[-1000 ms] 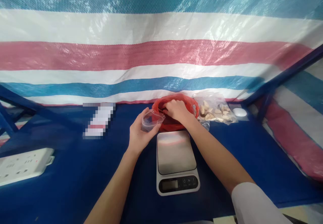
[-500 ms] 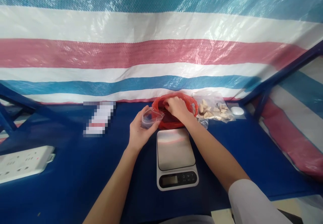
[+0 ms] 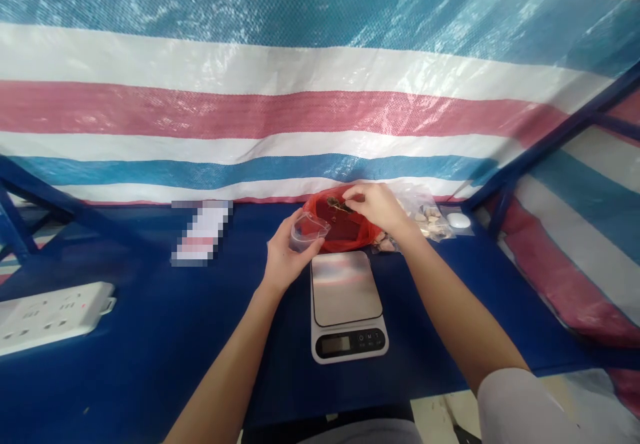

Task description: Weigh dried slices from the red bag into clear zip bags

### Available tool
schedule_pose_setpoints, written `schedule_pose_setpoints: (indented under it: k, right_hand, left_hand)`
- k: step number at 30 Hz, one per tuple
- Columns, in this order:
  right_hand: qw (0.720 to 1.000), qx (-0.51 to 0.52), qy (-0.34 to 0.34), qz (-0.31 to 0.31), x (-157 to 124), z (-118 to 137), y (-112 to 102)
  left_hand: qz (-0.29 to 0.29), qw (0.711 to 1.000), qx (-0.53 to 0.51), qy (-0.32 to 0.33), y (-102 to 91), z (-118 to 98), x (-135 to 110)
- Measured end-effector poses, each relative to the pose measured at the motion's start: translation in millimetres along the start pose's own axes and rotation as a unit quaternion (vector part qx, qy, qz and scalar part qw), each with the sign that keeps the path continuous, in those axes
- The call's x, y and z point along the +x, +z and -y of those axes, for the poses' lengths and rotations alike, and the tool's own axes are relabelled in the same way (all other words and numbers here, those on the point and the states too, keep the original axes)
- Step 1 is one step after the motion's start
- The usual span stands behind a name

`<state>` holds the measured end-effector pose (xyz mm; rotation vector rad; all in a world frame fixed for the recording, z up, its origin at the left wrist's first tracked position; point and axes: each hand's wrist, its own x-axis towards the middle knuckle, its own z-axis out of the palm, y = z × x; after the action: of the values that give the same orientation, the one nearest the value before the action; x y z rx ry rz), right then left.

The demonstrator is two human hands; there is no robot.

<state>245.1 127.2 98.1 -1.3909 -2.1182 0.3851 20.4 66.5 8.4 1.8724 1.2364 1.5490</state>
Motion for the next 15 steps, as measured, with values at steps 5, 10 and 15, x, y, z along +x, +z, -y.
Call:
schedule_pose_setpoints:
  k: [5,10,15]
  right_hand:
    - [0.995,0.070,-0.063,0.029,-2.1,18.5,-19.1]
    - [0.985,-0.009,-0.150,0.087,-6.0,43.6,-17.7]
    - [0.972,-0.095,-0.167,0.139,-8.7,57.5,-4.7]
  left_hand:
    - [0.012,1.000,0.004,0.009,2.9,1.8,-0.6]
    - [0.025,0.999,0.018,0.007,3.6,0.3,0.0]
    - [0.043,0.999,0.007,0.012,3.1,-6.5,0.5]
